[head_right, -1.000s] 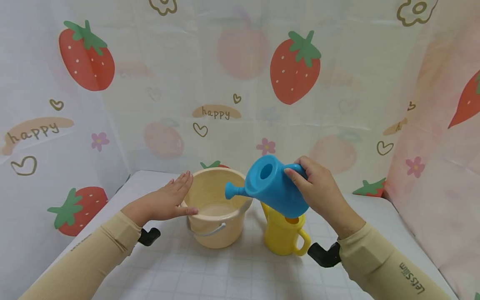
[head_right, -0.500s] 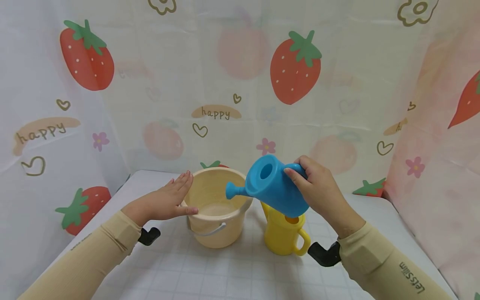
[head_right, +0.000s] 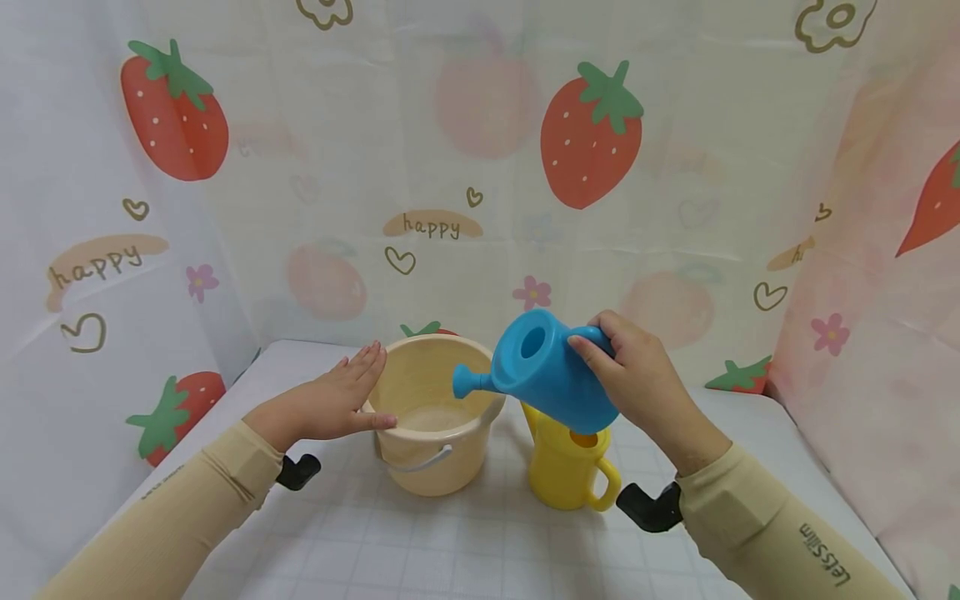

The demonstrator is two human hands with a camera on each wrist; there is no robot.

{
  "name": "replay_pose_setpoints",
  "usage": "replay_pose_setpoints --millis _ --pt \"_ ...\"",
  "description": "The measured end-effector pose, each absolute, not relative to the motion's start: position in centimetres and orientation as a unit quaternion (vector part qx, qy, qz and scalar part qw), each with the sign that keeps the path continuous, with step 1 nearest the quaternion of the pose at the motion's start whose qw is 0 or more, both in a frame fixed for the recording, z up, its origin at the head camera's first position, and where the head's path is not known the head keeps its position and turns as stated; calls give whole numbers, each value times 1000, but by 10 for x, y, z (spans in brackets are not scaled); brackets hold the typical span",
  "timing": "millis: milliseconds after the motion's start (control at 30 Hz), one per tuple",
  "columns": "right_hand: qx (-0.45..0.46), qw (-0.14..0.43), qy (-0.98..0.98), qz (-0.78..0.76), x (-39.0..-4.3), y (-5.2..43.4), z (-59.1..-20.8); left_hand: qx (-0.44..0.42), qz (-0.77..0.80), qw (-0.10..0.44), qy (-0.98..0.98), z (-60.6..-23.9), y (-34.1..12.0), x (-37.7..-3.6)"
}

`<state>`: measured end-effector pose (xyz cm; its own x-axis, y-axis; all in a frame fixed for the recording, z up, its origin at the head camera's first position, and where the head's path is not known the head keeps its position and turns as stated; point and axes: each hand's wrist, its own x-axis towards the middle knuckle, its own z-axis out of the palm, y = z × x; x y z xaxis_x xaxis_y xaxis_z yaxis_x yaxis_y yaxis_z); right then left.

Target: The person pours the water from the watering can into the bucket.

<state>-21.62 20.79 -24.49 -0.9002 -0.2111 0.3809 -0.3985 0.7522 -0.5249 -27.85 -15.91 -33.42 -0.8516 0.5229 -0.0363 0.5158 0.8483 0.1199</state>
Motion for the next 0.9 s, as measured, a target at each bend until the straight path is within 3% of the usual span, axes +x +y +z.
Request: replay_pose_setpoints --millis 900 --pt "178 159 -922 305 -214 210 -243 265 59 36 962 -332 -157 -271"
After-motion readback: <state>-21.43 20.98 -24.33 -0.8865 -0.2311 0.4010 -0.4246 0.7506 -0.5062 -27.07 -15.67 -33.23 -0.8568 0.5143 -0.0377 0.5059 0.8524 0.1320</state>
